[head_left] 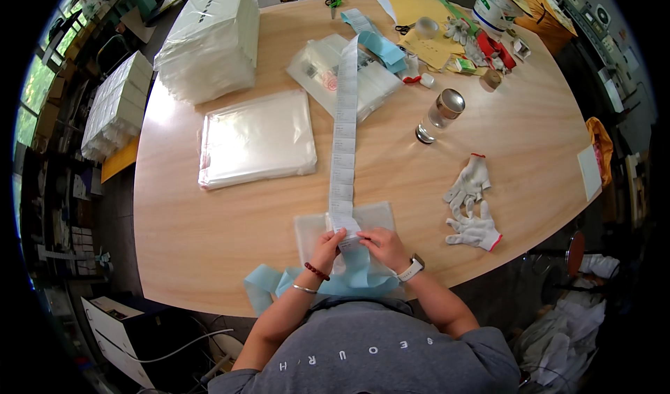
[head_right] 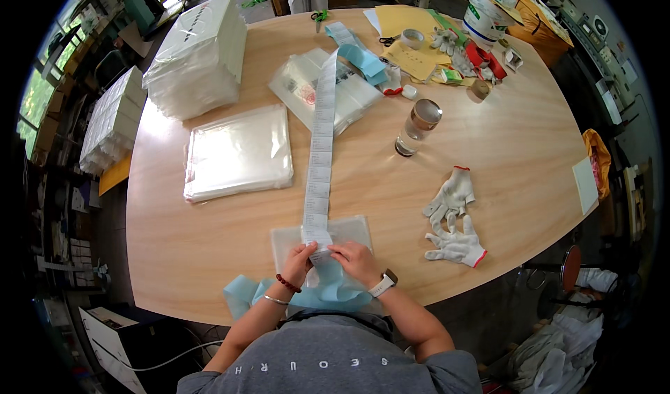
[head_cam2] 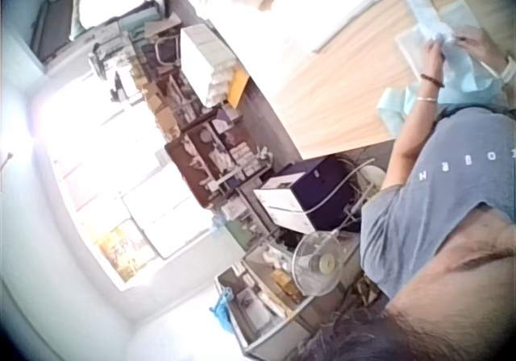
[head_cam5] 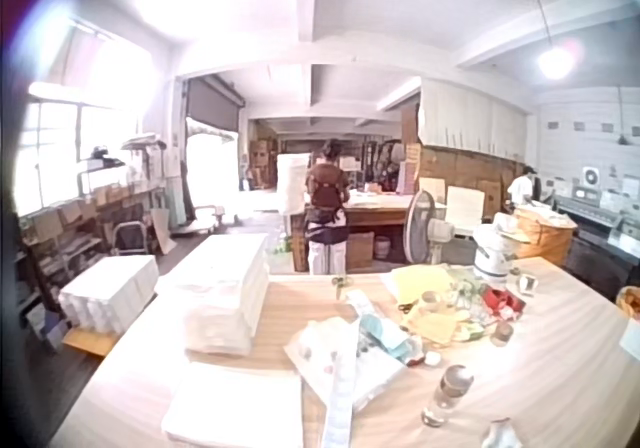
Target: The person applies labels from a continuous roll onto small transparent plastic bags containing light blue items. They peel each label, place it on a bag, and smooth it down, repeating the process for multiple bags.
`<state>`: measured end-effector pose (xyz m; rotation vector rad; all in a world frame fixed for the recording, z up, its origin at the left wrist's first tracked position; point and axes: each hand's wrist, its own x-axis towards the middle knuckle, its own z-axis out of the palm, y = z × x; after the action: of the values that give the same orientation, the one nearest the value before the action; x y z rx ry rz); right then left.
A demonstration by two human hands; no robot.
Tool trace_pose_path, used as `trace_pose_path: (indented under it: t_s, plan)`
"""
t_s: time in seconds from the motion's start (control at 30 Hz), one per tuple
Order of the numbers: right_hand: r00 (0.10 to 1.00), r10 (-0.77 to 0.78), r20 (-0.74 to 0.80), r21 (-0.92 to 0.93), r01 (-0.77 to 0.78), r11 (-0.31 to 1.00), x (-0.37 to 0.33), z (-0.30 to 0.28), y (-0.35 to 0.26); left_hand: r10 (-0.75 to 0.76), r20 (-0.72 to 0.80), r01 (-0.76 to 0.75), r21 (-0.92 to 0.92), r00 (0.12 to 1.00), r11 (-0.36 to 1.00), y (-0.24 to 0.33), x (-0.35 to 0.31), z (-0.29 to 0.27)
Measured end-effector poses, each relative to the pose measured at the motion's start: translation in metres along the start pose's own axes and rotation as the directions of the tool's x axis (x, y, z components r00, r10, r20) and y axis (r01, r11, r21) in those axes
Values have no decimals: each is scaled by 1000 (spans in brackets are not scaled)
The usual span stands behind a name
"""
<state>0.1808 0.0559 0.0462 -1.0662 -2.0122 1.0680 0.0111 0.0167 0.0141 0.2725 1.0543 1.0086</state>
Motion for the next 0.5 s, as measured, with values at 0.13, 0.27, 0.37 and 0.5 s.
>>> trace_pose_path:
  t_s: [0.13, 0.27, 0.37, 0.5]
  plan:
    - [979, -198, -39, -202, 186, 962, -7, -4, -17, 7, -89, -12, -56, 996, 998, -6, -1, 0]
    - [951, -306, 50, -56, 308, 950, -19, -25, -29, 35, -97, -55, -210, 995, 976, -5, 0, -2]
    - [996, 22, -90, 152, -8, 988, -14, -32, -8, 19, -72, -39, -288, 997, 957, 1, -8, -2]
    - [904, 391, -172, 163, -366, 916, 9, -32, 32, 23, -92, -43, -214, 995, 976, -4, -5, -9]
